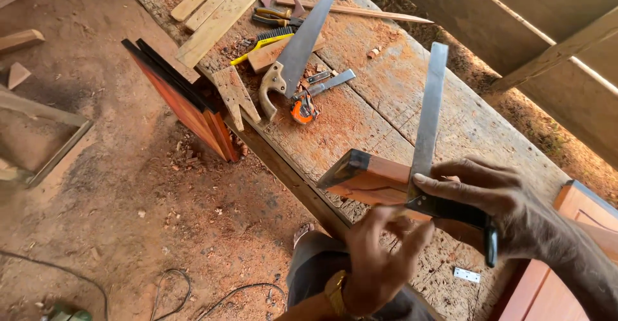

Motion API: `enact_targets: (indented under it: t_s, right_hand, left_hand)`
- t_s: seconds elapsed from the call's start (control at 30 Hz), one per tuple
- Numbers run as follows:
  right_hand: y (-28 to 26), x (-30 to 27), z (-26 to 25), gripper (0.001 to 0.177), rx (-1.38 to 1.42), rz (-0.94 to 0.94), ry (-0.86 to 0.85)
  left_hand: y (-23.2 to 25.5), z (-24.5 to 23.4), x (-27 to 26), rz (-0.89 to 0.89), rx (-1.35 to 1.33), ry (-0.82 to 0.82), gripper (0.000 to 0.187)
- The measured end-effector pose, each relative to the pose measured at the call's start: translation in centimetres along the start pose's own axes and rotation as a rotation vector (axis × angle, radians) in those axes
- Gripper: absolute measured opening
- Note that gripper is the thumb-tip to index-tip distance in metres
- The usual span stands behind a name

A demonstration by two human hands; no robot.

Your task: The person uses a metal square and a pencil to mark lines on a long wooden frame and a flat wooden panel. They then use a hand plane to smooth the edges of the wooden pieces.

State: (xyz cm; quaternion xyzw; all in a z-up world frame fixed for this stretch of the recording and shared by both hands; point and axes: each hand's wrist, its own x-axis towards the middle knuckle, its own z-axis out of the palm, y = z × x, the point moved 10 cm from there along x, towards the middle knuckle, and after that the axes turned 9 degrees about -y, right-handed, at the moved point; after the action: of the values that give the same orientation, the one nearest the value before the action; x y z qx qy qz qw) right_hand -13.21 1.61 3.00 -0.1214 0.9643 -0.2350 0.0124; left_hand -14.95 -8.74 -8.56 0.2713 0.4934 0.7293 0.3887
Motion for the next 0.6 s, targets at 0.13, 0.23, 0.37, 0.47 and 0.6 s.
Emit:
enact_targets:
  t_s: [0.13, 0.23, 0.37, 0.47, 0.6]
  right_hand:
    - [0.3, -0.2, -0.3, 0.058, -0.034, -0.002, 0.017]
    - [0.0, 0.2, -0.4, 0.074, -0.029, -0.051, -0.057]
    - [1.5, -0.3, 0.2, 0.093, -0.033, 0.012, -0.090]
    - [2.2, -0.6, 0.6, 0.094, -0.034, 0.051, -0.118]
    - [0.8, -0.2, 0.3, 0.063, -0.141, 0.062, -0.053]
  left_hand:
    - [10.3, 0.3, -3.6, 0.680, 0.674, 0.294, 0.037]
    - [10.3, 3.1, -2.6, 0.724, 1.025, 0.286, 0.036]
    - [10.5, 4.6, -2.4, 0.833, 1.010, 0.266, 0.033]
    - [12.3, 5.0, -2.9, 0.901, 1.014, 0.220, 0.028]
    - [12.2, 1.9, -5.7, 0.948, 0.633, -0.069, 0.018]
